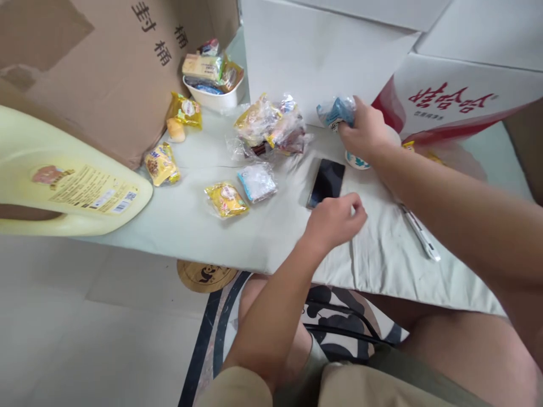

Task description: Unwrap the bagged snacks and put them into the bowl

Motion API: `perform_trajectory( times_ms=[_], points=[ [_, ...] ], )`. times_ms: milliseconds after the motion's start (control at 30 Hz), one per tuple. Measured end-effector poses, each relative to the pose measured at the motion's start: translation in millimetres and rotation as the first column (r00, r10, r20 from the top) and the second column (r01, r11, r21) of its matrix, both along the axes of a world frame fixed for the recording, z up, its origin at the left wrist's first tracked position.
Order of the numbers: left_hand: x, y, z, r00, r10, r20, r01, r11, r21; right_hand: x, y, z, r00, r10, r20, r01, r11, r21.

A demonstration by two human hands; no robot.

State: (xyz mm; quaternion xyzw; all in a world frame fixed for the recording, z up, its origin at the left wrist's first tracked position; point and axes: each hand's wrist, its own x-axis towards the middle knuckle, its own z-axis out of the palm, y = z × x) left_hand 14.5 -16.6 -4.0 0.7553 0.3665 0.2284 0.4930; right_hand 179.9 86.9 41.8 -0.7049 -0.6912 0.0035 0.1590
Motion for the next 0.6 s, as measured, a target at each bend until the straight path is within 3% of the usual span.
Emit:
perform_trajectory(
  times_ms=[100,200,267,300,367,433,500,600],
  points=[
    [4.9,-4.5,0.4,0.966,0.131,0.225,-0.102,0.985,-0.137,-3.6,-84.2,13.1,0.993,-0.12,-0.004,0.119,0.984,0.132],
    [20.2,-19.7,-3.9,0.879,0.041,0.475,0.122,0.944,-0.306,-6.6,-168.9,-6.8,0.98,-0.189,-0.069,0.2,0.949,0.243],
    [34.9,-31.5,-10.2,0.83,-0.024,0.557,0.273,0.889,-0.368,-6.6,-210.3,-31.2,0.981,-0.112,-0.159,0.153,0.95,0.274],
    [42.2,-35.9,-14.1,0.825,-0.025,0.565,0.299,0.867,-0.398,-4.7,-225.2,-43.5,0.98,-0.037,-0.195,0.093,0.953,0.287],
    [53.8,-39.6,-22.0,0.843,0.063,0.535,0.232,0.853,-0.467,5.0,-244.9,-64.2,0.956,0.097,-0.278,-0.012,0.956,0.294],
    [59.8,-36.3,-29.1,0.877,0.13,0.463,0.149,0.842,-0.519,23.6,-256.1,-77.8,0.932,0.124,-0.341,-0.007,0.946,0.325],
    [60.3,-29.0,-35.5,0.905,0.183,0.384,0.046,0.856,-0.515,48.7,-263.0,-85.8,0.935,0.0,-0.354,0.124,0.936,0.328],
    [56.7,-17.8,-45.2,0.951,0.194,0.24,-0.103,0.932,-0.346,87.3,-269.1,-92.6,0.919,-0.305,-0.249,0.353,0.918,0.179]
  ],
)
